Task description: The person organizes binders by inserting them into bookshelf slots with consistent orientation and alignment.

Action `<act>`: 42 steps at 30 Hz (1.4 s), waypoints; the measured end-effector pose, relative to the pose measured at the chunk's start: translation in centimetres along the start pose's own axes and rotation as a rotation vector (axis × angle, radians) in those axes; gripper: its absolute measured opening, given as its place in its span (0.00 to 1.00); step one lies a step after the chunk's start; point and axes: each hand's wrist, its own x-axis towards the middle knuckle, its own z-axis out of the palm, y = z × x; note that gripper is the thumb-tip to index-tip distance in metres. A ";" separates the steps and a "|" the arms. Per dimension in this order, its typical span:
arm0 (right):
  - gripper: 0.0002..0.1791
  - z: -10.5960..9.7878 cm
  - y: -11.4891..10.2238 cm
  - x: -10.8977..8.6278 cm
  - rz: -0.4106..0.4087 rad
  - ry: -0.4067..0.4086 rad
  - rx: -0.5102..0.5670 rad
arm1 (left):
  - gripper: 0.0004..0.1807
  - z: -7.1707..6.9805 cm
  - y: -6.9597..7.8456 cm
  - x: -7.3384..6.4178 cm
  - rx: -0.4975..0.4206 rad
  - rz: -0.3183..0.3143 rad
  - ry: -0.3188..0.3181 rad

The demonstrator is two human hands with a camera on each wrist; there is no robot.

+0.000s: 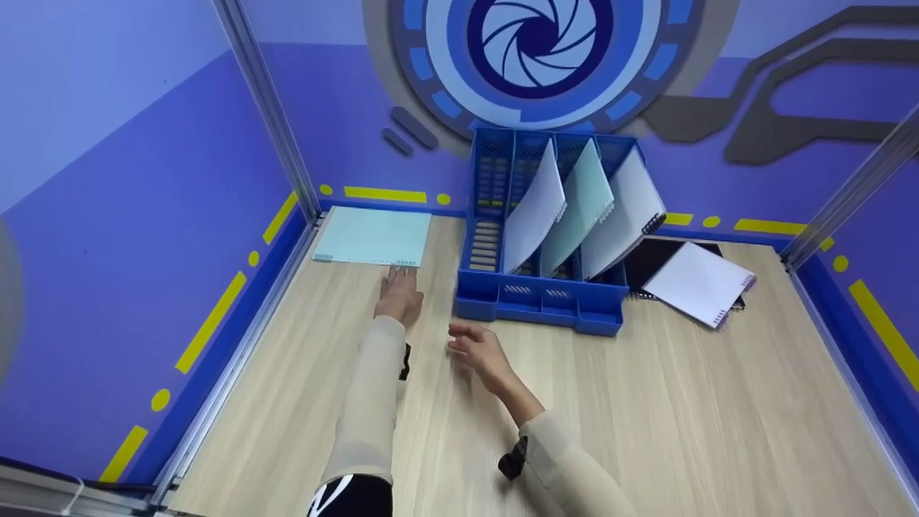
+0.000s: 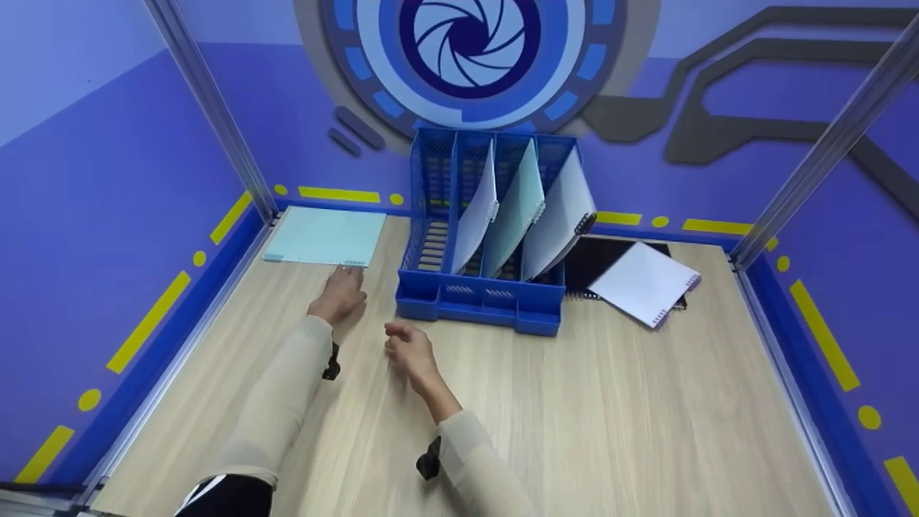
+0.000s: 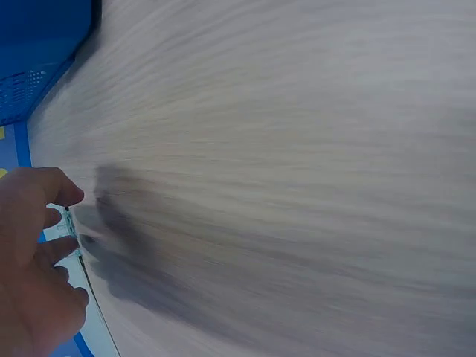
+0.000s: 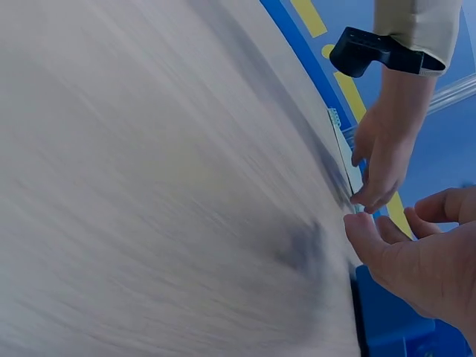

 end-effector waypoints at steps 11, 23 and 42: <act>0.23 -0.5 -0.3 -0.6 0.018 -0.013 -0.032 | 0.37 0.3 -0.6 0.4 -0.048 -0.021 -0.015; 0.23 -0.9 -0.5 -0.7 0.024 -0.002 -0.035 | 0.25 0.0 -0.5 1.4 0.122 0.055 0.076; 0.24 -0.1 0.4 0.1 0.082 -0.008 -0.031 | 0.08 0.6 0.7 0.5 0.246 0.308 0.105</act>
